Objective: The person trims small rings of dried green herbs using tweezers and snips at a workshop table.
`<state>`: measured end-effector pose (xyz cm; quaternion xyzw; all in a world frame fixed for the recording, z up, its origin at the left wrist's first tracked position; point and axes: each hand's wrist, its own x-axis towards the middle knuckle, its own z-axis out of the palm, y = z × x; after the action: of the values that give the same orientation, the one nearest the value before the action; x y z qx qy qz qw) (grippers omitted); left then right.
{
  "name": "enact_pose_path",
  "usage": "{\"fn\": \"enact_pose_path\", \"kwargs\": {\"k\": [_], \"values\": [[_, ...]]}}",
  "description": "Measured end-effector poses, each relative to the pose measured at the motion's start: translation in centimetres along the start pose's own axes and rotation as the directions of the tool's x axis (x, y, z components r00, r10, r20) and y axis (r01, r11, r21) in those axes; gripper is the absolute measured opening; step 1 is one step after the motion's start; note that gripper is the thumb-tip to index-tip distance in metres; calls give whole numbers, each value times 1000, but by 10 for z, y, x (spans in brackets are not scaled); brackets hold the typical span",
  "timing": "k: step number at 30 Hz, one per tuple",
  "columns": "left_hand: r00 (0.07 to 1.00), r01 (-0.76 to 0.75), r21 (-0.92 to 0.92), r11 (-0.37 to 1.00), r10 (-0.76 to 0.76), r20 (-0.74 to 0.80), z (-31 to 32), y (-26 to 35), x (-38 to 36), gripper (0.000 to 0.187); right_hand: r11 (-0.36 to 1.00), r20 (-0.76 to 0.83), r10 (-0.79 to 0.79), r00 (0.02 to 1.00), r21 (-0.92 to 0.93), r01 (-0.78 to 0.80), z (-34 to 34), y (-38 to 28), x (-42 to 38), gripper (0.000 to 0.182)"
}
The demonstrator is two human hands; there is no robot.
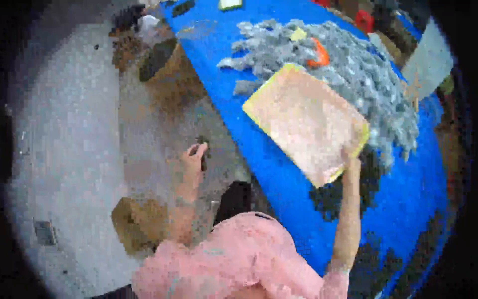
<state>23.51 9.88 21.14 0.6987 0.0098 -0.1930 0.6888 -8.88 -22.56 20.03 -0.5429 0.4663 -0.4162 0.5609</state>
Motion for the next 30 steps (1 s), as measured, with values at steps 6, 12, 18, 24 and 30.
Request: {"fn": "enact_pose_path", "kwargs": {"k": [6, 12, 18, 24, 30], "values": [[987, 98, -119, 988, -112, -116, -90, -7, 107, 27, 916, -9, 327, 945, 247, -315, 257, 107, 80, 56], [945, 124, -299, 946, -205, -255, -196, 19, 198, 18, 944, -117, 256, 960, 243, -222, 411, 174, 147, 60], [965, 72, -797, 599, -244, -96, -244, 70, 266, 12, 768, -206, 36, 978, -620, -159, 398, 173, 172, 74], [989, 149, -908, 391, -51, 141, -221, 122, 376, 16, 814, -202, -220, 955, -578, 65, 352, 109, 190, 51], [892, 350, -852, 390, 139, 430, -157, 161, 516, 18, 838, -359, -449, 818, -486, 247, 518, 22, 239, 31]]}}
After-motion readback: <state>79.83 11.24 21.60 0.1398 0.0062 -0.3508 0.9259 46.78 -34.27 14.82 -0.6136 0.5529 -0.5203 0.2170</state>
